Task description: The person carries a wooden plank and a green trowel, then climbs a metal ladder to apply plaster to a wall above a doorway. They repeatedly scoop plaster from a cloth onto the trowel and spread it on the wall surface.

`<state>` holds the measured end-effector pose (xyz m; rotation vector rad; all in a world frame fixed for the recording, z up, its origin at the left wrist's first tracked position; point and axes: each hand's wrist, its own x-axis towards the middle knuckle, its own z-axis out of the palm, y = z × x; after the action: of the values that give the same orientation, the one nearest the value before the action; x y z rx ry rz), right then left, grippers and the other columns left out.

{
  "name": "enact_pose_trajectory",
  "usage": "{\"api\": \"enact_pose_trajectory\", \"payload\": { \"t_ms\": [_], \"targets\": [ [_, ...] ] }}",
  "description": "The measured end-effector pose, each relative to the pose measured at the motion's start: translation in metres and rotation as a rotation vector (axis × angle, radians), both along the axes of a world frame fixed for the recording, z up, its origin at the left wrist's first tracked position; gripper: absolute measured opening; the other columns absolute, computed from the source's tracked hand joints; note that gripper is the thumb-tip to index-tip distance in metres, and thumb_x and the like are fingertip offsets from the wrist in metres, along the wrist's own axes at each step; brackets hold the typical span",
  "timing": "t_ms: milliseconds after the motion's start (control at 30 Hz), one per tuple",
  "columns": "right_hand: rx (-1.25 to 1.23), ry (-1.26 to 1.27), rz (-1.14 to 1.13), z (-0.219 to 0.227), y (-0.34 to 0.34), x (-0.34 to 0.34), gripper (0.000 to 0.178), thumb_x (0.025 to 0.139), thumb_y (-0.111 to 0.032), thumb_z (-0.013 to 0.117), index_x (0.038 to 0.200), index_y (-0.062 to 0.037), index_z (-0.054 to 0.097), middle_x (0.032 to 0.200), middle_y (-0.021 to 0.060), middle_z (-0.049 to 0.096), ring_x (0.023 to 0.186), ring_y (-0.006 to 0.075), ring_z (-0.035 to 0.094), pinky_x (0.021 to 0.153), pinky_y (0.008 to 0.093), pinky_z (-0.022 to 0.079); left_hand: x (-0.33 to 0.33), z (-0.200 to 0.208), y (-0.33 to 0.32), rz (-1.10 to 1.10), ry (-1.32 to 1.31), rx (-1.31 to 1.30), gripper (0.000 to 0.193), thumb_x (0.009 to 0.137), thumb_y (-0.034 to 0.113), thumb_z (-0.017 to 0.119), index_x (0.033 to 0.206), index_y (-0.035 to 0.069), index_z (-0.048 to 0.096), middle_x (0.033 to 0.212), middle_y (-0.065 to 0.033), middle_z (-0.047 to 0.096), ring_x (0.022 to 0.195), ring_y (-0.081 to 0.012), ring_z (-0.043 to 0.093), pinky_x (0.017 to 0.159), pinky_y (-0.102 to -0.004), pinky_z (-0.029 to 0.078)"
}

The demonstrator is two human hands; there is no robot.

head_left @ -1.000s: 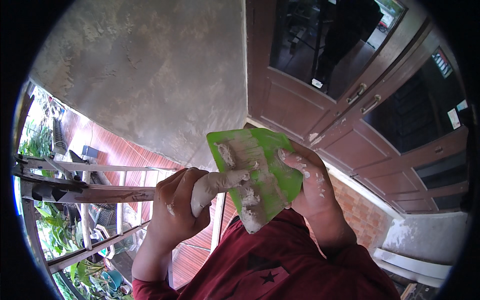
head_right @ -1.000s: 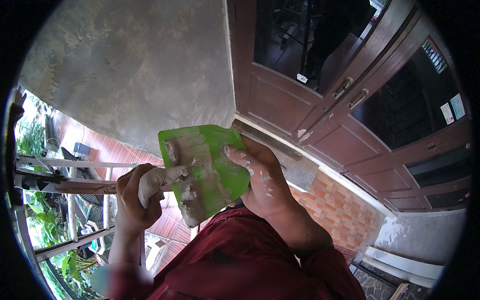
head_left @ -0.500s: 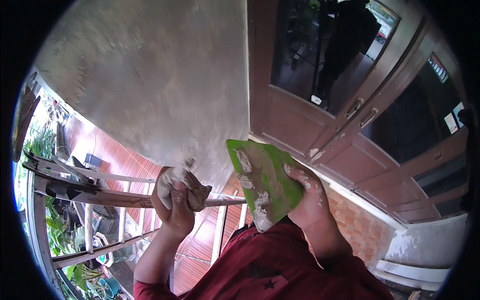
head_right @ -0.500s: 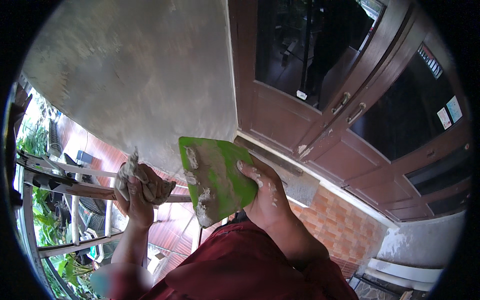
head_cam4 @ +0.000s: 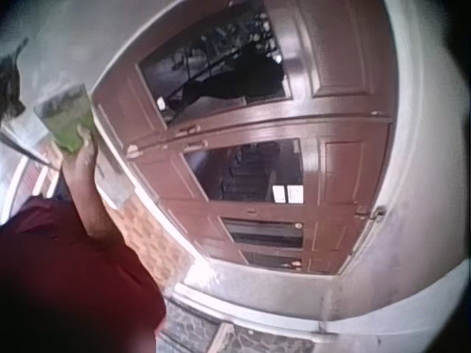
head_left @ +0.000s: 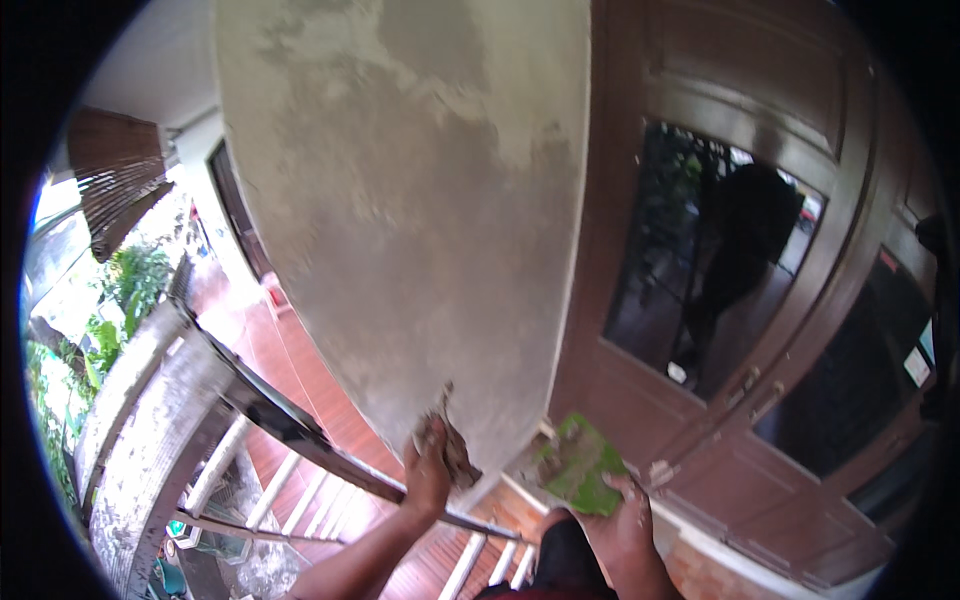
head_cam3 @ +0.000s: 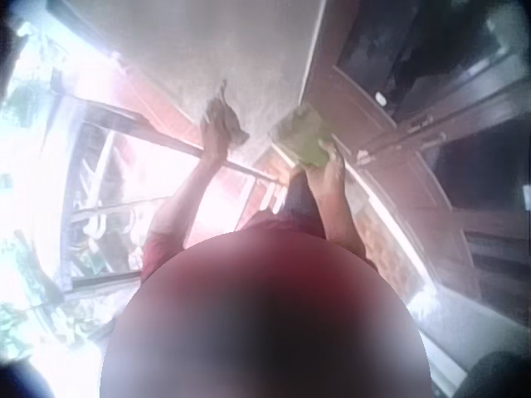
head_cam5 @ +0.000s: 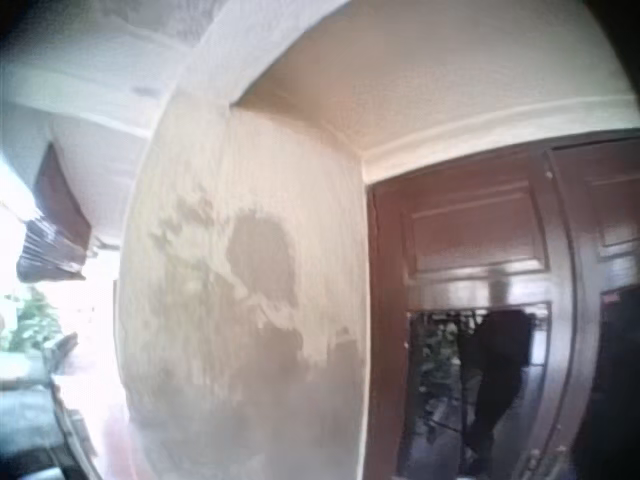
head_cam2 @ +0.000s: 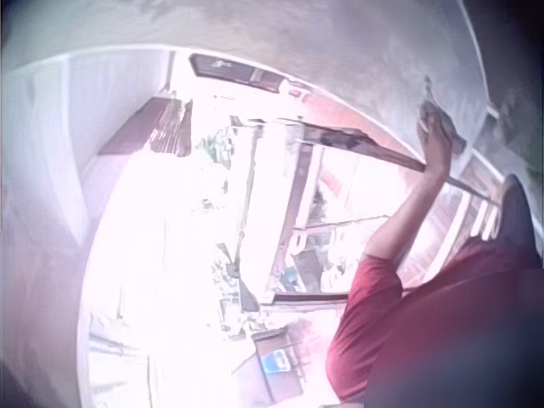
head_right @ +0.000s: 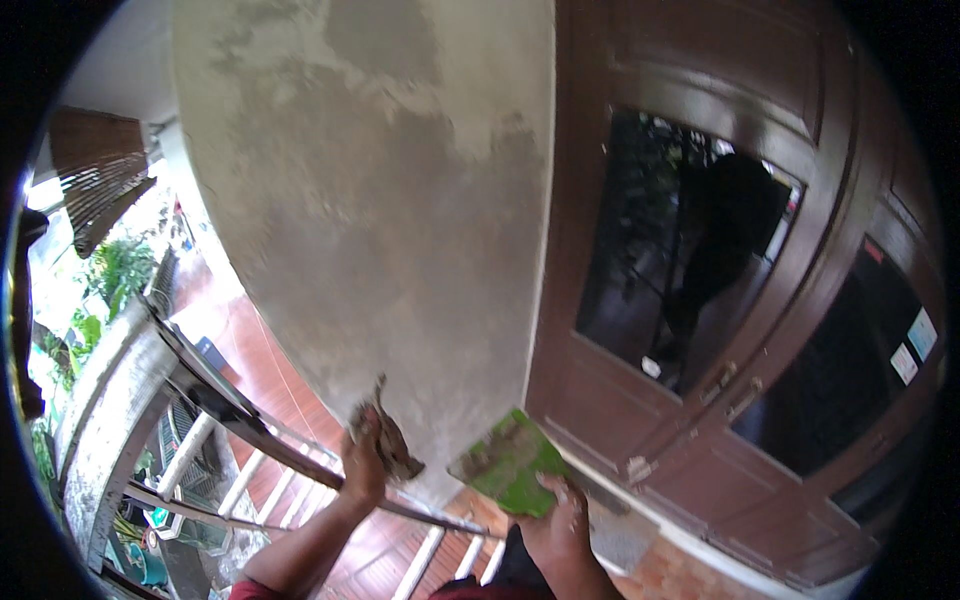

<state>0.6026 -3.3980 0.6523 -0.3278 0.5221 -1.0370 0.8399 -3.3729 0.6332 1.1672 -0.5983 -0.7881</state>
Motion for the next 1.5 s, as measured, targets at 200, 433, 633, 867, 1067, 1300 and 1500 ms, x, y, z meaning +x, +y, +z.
{"api": "enact_pose_trajectory", "payload": {
  "t_ms": [200,433,633,867,1067,1300,1500],
  "targets": [
    [0.077,0.103,-0.053,-0.012,-0.01,0.0,0.035,0.083,-0.016,0.056,0.116,-0.0026,0.054,0.106,0.01,0.061,0.097,0.0234,0.06,0.08,0.036,0.05,-0.003,0.006,-0.004,0.005,0.148,-0.019,0.026,0.098,0.03,0.047,0.085,0.008,0.05,0.065,-0.0023,0.051,0.054,-0.0122,0.05,0.048,-0.0264,0.041],
    [0.115,0.101,0.024,-0.033,-0.034,0.011,0.032,0.088,-0.018,0.052,0.117,-0.0045,0.055,0.109,0.0105,0.062,0.096,0.0264,0.06,0.081,0.0396,0.049,-0.006,0.001,-0.006,0.002,0.059,0.03,0.026,0.097,0.032,0.044,0.086,0.01,0.052,0.064,-0.0009,0.048,0.053,-0.0118,0.046,0.047,-0.0272,0.037],
    [0.121,0.16,-0.053,-0.039,-0.077,0.042,0.033,0.087,-0.019,0.055,0.116,-0.0055,0.056,0.104,0.0096,0.062,0.092,0.0243,0.06,0.075,0.0377,0.049,-0.007,0.004,-0.007,0.071,0.014,0.115,0.023,0.099,0.023,0.039,0.091,0.008,0.055,0.067,-0.0003,0.047,0.058,-0.0097,0.045,0.051,-0.025,0.037],
    [-0.025,0.158,-0.021,-0.022,-0.157,0.097,0.032,0.085,-0.022,0.059,0.113,-0.005,0.057,0.102,0.0084,0.063,0.09,0.0237,0.061,0.072,0.0363,0.049,-0.005,0.012,-0.002,-0.047,0.258,0.232,0.024,0.098,0.029,0.044,0.084,0.011,0.051,0.058,0.0019,0.039,0.045,-0.0096,0.038,0.042,-0.0239,0.035],
    [-0.188,0.054,0.069,0.036,-0.237,0.179,0.037,0.085,-0.019,0.052,0.118,-0.0046,0.052,0.11,0.01,0.061,0.099,0.0246,0.062,0.073,0.0365,0.054,0.002,-0.055,-0.005,-0.07,0.191,0.072,0.028,0.099,0.012,0.038,0.125,0.004,0.034,0.114,-0.0089,0.042,0.096,-0.0173,0.047,0.083,-0.0309,0.039],
    [-0.159,-0.012,0.088,0.045,-0.244,0.204,0.033,0.085,-0.02,0.053,0.115,-0.0057,0.053,0.105,0.0066,0.063,0.087,0.02,0.064,0.059,0.0313,0.052,-0.031,-0.088,0.017,-0.058,0.205,0.208,0.043,0.099,0.01,0.04,0.14,0.006,0.029,0.127,-0.0089,0.049,0.109,-0.0132,0.051,0.078,-0.0241,0.042],
    [-0.039,0.053,0.075,0.065,-0.24,0.204,0.032,0.085,-0.023,0.058,0.112,-0.0059,0.058,0.103,0.0085,0.064,0.091,0.0231,0.062,0.073,0.0347,0.049,-0.025,-0.059,-0.001,-0.013,0.306,0.21,0.04,0.099,0.015,0.042,0.136,0.008,0.028,0.132,-0.0076,0.036,0.118,-0.0131,0.037,0.097,-0.0262,0.033]
  ]
}}
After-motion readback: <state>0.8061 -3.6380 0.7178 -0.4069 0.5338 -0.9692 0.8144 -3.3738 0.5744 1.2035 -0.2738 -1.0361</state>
